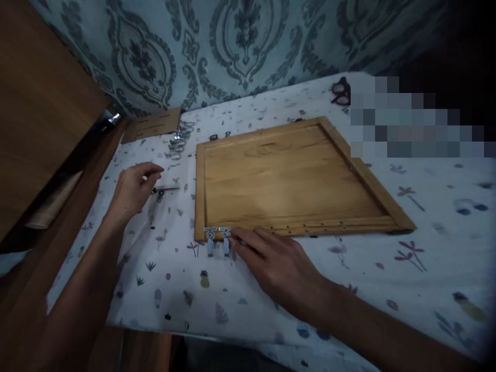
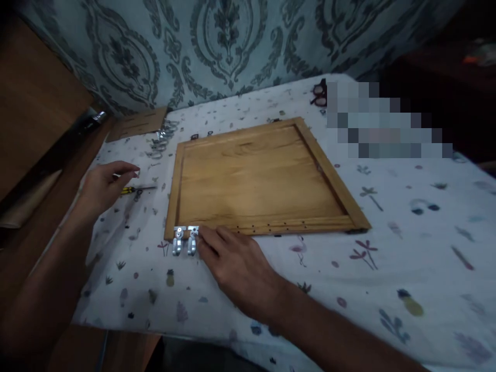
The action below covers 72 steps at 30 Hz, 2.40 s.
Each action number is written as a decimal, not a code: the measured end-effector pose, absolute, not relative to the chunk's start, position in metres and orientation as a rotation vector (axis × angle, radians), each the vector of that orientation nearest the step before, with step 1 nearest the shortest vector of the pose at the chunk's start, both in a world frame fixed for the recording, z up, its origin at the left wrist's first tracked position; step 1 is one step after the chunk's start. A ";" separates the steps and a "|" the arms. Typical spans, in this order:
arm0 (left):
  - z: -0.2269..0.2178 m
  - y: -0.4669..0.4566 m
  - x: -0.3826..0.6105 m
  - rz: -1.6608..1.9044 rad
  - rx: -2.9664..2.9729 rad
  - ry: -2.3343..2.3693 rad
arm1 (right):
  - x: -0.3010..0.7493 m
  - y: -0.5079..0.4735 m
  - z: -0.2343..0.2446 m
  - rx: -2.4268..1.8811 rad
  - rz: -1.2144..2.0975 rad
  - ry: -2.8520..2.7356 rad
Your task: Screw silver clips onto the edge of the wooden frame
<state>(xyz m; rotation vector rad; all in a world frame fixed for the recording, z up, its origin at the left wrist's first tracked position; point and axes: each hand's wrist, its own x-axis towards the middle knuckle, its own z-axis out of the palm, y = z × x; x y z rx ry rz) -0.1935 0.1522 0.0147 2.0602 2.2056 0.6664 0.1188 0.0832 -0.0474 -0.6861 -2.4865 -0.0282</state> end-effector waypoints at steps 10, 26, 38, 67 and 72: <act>-0.010 0.176 -0.209 0.624 2.180 2.202 | 0.117 0.085 -0.047 -0.660 -0.050 -2.462; -0.019 0.199 -0.205 0.439 2.255 2.270 | 0.118 0.083 -0.054 -0.687 -0.062 -2.507; 0.007 0.176 -0.178 0.470 2.182 1.991 | 0.118 0.082 -0.052 -0.690 -0.075 -2.500; 0.037 0.153 -0.095 -0.337 2.192 0.859 | 0.120 0.085 -0.049 -0.681 -0.054 -2.524; 0.035 0.157 -0.094 -0.358 2.165 0.868 | 0.121 0.085 -0.049 -0.682 -0.034 -2.543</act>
